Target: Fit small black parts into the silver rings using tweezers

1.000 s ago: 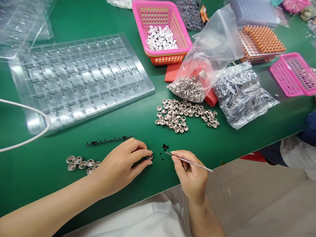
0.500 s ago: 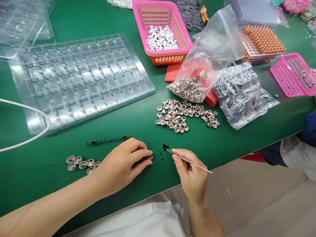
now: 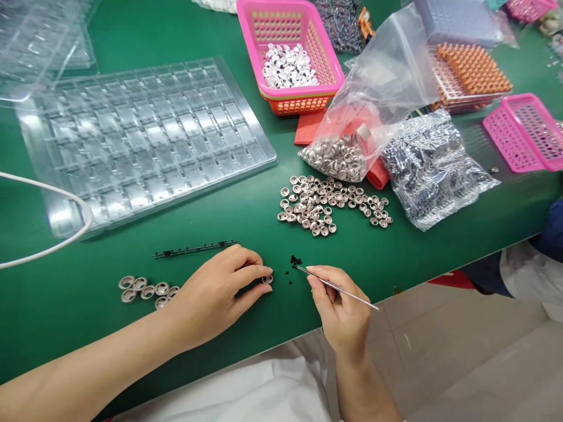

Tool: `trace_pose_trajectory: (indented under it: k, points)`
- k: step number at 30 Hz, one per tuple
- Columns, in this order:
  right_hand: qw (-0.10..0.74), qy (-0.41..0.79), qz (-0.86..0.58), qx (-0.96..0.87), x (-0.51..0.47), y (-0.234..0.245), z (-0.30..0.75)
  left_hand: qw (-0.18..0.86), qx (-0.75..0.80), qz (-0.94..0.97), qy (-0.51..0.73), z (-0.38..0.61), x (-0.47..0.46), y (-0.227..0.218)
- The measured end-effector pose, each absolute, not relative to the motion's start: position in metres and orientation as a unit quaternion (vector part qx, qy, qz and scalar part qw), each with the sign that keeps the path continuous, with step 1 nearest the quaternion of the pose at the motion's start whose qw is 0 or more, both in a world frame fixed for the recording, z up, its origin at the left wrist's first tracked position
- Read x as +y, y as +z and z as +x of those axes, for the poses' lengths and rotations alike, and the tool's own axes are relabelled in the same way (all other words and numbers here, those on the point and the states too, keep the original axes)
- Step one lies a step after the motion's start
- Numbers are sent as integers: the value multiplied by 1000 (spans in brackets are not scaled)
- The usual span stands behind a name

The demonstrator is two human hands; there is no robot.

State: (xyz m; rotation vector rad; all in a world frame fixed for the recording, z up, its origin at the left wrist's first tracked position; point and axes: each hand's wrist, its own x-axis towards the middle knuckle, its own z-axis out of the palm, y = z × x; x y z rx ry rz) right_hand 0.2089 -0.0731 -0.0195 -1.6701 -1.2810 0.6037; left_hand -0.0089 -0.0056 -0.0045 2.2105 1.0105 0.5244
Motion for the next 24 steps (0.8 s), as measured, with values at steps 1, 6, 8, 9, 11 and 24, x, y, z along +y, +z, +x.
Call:
trace_pose_trajectory:
  k: [1,6,8,9,11,24]
  points:
    - [460,244,-678,-519,-73,-20,209,322,385,842,199,-9,-6,-4]
    - [466,235,-681,-514,-73,-19,207,322,385,842,199,-9,-6,-4]
    - [466,230,-684,-511,-73,-19,206,322,385,842,198,-9,-5,-4]
    - [468,229,-685,-509,-73,-18,206,321,385,842,199,-9,-5,-4]
    - [473,234,-683,-506,-73,-18,205,320,385,842,201,-8,-5,-4]
    - [487,227,-674,-507,-74,-19,205,326,382,841,200,-9,-5,-5]
